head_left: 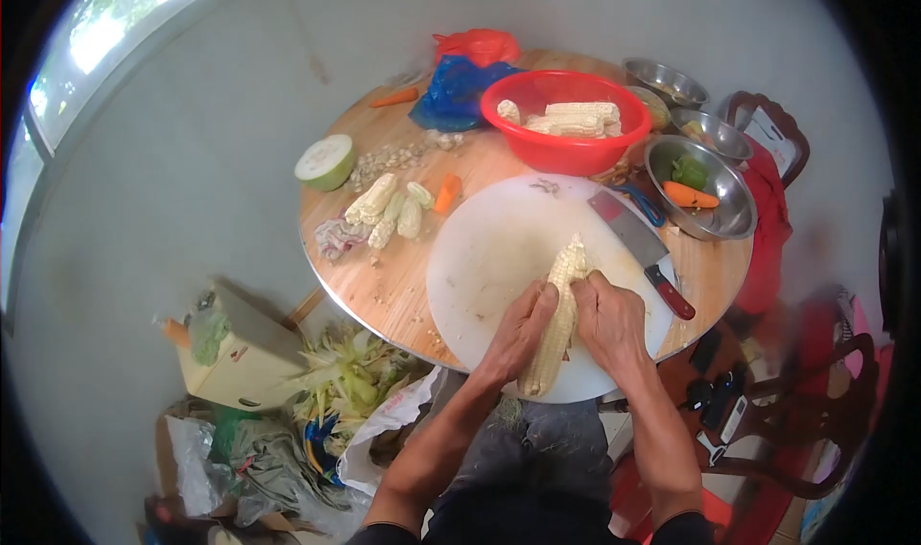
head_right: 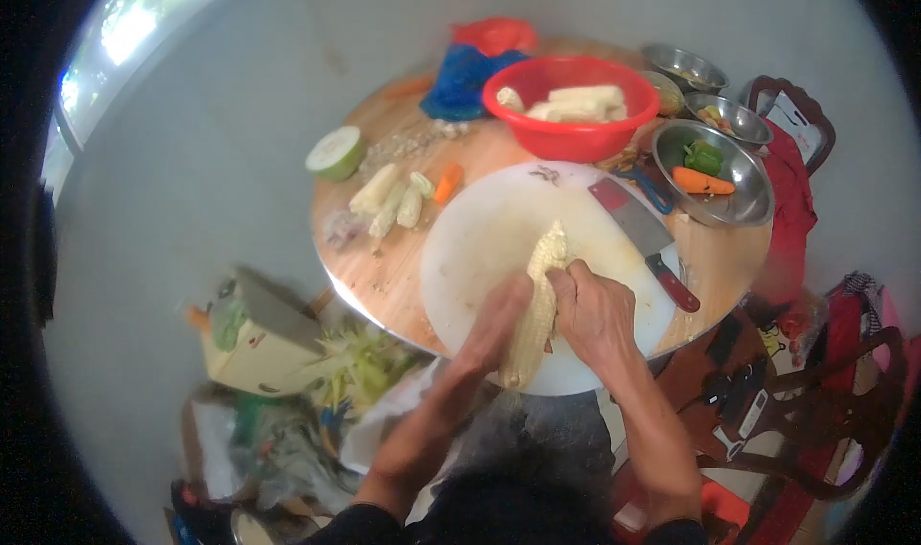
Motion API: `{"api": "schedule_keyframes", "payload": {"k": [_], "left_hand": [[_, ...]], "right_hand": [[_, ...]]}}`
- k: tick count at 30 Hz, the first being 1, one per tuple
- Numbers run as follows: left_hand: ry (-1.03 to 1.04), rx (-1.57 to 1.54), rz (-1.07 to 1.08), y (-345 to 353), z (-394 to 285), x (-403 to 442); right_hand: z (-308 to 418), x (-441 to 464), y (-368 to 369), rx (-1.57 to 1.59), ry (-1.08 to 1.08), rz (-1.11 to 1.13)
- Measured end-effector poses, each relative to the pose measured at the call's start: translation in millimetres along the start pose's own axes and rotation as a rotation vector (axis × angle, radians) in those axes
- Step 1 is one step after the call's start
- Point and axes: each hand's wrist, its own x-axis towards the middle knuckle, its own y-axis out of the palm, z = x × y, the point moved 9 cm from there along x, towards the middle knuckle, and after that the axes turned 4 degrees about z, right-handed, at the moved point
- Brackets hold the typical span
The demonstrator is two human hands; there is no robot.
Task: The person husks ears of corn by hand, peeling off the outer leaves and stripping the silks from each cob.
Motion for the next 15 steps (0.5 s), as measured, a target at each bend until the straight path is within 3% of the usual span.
{"api": "schedule_keyframes", "payload": {"k": [5, 9, 12, 15], "left_hand": [[-0.061, -0.067, -0.008, 2, 22, 1], [-0.077, -0.072, -0.032, 1, 17, 0], [-0.029, -0.045, -0.048, -9, 26, 6], [0.13, 0.2, -0.091, -20, 29, 10]], "right_hand": [[-12, -9, 9, -0.036, 0.0, 0.0], [-7, -10, 7, 0.117, -0.033, 0.019], [0, -22, 12, 0.162, -0.107, 0.055], [0, -21, 14, 0.187, -0.101, 0.067]]}}
